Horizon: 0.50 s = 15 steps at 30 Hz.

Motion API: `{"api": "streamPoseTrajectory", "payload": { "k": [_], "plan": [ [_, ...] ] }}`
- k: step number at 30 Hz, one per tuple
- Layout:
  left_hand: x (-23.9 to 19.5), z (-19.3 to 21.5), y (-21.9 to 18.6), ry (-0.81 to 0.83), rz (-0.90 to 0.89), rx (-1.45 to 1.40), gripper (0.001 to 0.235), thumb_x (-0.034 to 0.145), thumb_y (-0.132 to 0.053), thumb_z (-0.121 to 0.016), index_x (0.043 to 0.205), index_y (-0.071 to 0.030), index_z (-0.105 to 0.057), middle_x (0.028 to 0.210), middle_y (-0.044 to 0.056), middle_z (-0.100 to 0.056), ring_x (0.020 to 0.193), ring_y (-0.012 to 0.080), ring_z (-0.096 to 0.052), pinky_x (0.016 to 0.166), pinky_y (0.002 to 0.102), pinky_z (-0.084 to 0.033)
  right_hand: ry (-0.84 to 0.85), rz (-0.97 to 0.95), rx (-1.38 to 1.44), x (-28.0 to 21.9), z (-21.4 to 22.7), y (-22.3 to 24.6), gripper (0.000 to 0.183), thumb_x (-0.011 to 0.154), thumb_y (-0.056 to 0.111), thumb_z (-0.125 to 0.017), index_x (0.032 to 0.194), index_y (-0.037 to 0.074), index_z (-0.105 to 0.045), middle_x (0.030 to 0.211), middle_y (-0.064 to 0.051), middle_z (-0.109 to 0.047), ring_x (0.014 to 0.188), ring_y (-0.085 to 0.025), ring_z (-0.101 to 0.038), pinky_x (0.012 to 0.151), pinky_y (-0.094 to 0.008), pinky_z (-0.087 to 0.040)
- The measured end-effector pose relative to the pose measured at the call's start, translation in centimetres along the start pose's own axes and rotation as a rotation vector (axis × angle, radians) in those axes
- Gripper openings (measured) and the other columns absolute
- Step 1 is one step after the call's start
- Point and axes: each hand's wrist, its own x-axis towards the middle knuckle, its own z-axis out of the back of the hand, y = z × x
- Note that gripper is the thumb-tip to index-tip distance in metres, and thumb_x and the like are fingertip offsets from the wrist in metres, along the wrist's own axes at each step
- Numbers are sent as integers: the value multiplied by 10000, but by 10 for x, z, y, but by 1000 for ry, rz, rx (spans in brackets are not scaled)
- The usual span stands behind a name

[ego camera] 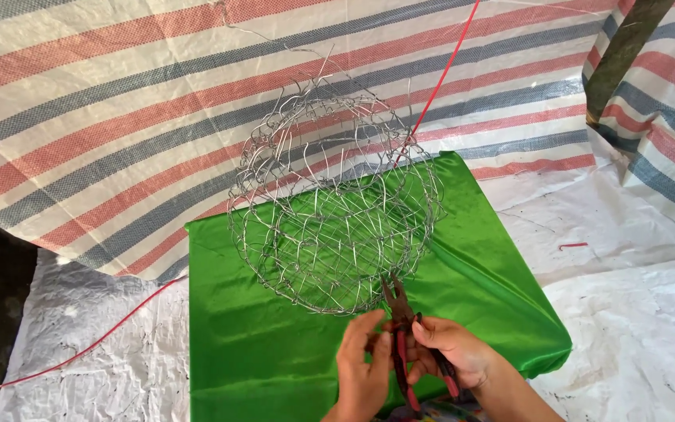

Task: Using pliers to bend and secure wires in a mesh structure to form a specific shape.

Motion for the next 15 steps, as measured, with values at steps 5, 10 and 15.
{"api": "streamPoseTrajectory", "payload": {
  "k": [5,10,15],
  "plan": [
    [-7,4,21,50,204,-100,331,949,-53,-628,1264,40,-670,1026,90,-730,732,115,-664,648,251,-571,13,5,-183,-21,-4,20,496,954,178,-589,1358,-108,-547,1216,-361,-708,1047,-482,-731,633,-421,-634],
    [-6,-11,29,240,398,-337,640,998,-19,-566,1592,-63,-332,965,109,-685,764,143,-654,672,250,-555,31,33,-170,-34,5,21,583,909,219,-638,1387,-102,-548,1314,-359,-687,1129,-474,-709,663,-406,-648],
    [9,-24,16,347,262,-95,804,1016,-119,-549,1639,-89,-42,1063,120,-704,771,140,-626,646,240,-533,-164,111,-227,-32,35,6,340,934,118,-671,1157,-136,-631,909,-186,-617,854,-320,-653,646,-536,-661]
  ]
}}
